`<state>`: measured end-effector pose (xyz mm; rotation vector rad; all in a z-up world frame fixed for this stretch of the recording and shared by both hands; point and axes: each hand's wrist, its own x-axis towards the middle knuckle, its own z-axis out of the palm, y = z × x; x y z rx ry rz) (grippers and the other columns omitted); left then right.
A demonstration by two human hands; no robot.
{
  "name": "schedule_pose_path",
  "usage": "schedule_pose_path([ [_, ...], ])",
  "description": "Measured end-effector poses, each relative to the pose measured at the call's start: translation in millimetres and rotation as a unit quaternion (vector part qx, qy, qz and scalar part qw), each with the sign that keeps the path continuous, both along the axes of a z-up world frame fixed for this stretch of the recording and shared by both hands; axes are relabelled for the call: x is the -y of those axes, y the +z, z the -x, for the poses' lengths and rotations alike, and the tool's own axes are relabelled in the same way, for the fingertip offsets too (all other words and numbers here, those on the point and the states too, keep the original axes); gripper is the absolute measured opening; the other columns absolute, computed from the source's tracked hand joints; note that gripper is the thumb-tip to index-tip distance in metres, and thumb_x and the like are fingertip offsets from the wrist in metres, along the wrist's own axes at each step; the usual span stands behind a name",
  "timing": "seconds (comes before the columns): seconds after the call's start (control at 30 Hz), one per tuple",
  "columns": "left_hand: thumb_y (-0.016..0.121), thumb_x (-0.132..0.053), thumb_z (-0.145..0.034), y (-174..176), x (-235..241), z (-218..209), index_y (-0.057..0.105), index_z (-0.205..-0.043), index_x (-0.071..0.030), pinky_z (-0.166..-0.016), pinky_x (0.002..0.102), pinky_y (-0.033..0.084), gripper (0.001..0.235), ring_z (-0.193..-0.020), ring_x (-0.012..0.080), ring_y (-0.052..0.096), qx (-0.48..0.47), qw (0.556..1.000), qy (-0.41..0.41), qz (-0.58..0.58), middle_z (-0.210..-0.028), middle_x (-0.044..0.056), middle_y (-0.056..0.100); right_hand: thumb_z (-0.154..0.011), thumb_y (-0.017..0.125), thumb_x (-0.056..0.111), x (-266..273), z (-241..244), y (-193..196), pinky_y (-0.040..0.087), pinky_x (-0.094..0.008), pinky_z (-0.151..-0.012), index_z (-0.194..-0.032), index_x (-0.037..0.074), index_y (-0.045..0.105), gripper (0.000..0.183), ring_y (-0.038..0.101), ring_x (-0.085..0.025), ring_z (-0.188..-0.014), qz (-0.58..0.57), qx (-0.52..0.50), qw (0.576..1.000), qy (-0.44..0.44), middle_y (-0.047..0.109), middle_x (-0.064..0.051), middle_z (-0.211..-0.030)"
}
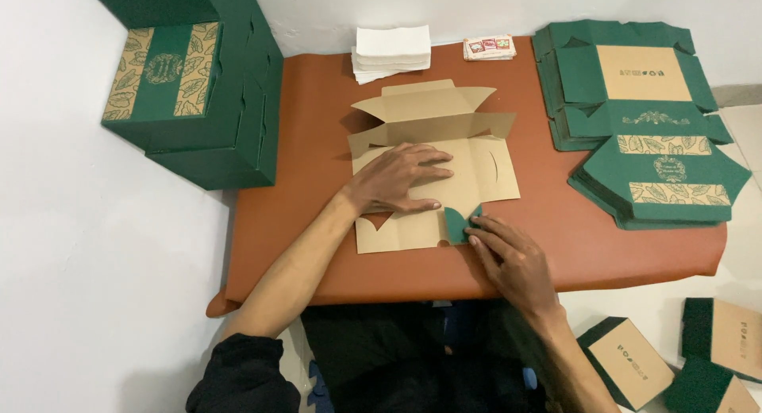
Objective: The person assembles green cardboard boxes by folding the flaps of flat-packed pieces and tucking them into slots to form a rectangular container. The person repeats this process for multiple boxes, stacking the finished ones on the left side of the table.
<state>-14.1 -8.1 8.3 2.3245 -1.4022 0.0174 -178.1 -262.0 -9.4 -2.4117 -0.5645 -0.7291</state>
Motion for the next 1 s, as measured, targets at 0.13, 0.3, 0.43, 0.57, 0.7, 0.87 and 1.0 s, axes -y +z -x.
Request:
schedule_pose_path([
  [0.13,0.07,-0.057,-0.092,3.2,0.0,3.4,0.072,-0.141,-0.018,-0.122,0.051,0.042,0.063,-0.143,0.032,0.058,-0.017,1.0,0.012,0.005,-0.148,0.017,0.066,-0.088,0.087,0.016,1.9,-4.2,-3.2,0.062,-0.042,-0.091,-0.1,0.016,0.086,0.012,0.077,-0.032,-0.113,0.031,-0.037,0.999,0.0,0.082,-0.008,-0.112],
  [0.3,0.07,-0.057,-0.092,6.3,0.0,5.0,0.072,-0.141,-0.019,-0.122,0.05,0.042,0.062,-0.143,0.03,0.058,-0.018,1.0,0.02,-0.001,-0.148,0.015,0.066,-0.087,0.088,0.02,10.4,-15.4,1.7,0.059,-0.046,-0.094,-0.094,0.016,0.086,0.009,0.078,-0.032,-0.107,0.052,-0.057,0.997,0.024,0.082,-0.007,-0.108],
  [0.43,0.071,-0.053,-0.091,10.9,-0.5,6.0,0.073,-0.139,-0.017,-0.122,0.05,0.043,0.06,-0.14,0.0319,0.061,-0.017,1.0,0.017,0.006,-0.146,0.017,0.067,-0.089,0.087,0.026,14.2,-23.0,-5.9,0.056,-0.044,-0.098,-0.095,0.021,0.084,0.009,0.077,-0.027,-0.106,0.078,-0.058,0.995,0.022,0.081,0.0,-0.108],
  [0.57,0.068,-0.046,-0.095,0.6,-2.1,-0.2,0.074,-0.137,-0.016,-0.119,0.049,0.046,0.052,-0.136,0.0313,0.065,-0.011,1.0,0.013,0.023,-0.142,0.016,0.07,-0.091,0.085,0.025,15.1,-28.2,10.8,0.055,-0.045,-0.098,-0.091,0.019,0.084,0.006,0.078,-0.027,-0.104,0.067,-0.095,0.993,0.032,0.082,0.0,-0.105],
  [0.7,0.064,-0.041,-0.1,-10.4,-6.3,-8.6,0.077,-0.131,-0.014,-0.114,0.046,0.051,0.042,-0.131,0.0282,0.067,0.0,0.998,0.022,0.051,-0.134,0.013,0.073,-0.09,0.087,0.026,18.9,-41.9,-14.4,0.054,-0.04,-0.098,-0.099,0.024,0.083,0.01,0.077,-0.023,-0.099,0.069,-0.053,0.996,0.036,0.08,0.003,-0.103],
  [0.87,0.063,-0.034,-0.102,-1.2,-9.2,-7.3,0.08,-0.12,-0.008,-0.102,0.043,0.057,0.036,-0.112,0.0294,0.076,0.042,0.996,0.023,0.078,-0.113,0.014,0.08,-0.089,0.087,0.021,16.6,-39.7,-13.9,0.046,-0.052,-0.116,-0.11,0.016,0.082,0.022,0.068,-0.032,-0.127,0.07,-0.06,0.995,0.038,0.074,-0.006,-0.12],
  [1.0,0.064,-0.034,-0.103,15.8,-7.8,-0.4,0.081,-0.118,-0.007,-0.098,0.041,0.058,0.036,-0.107,0.0284,0.078,0.05,0.995,0.04,0.071,-0.108,0.014,0.082,-0.093,0.083,0.017,8.7,-34.1,12.4,0.044,-0.061,-0.118,-0.117,0.009,0.078,0.026,0.059,-0.046,-0.139,0.033,-0.113,0.991,0.06,0.069,-0.021,-0.131],
])
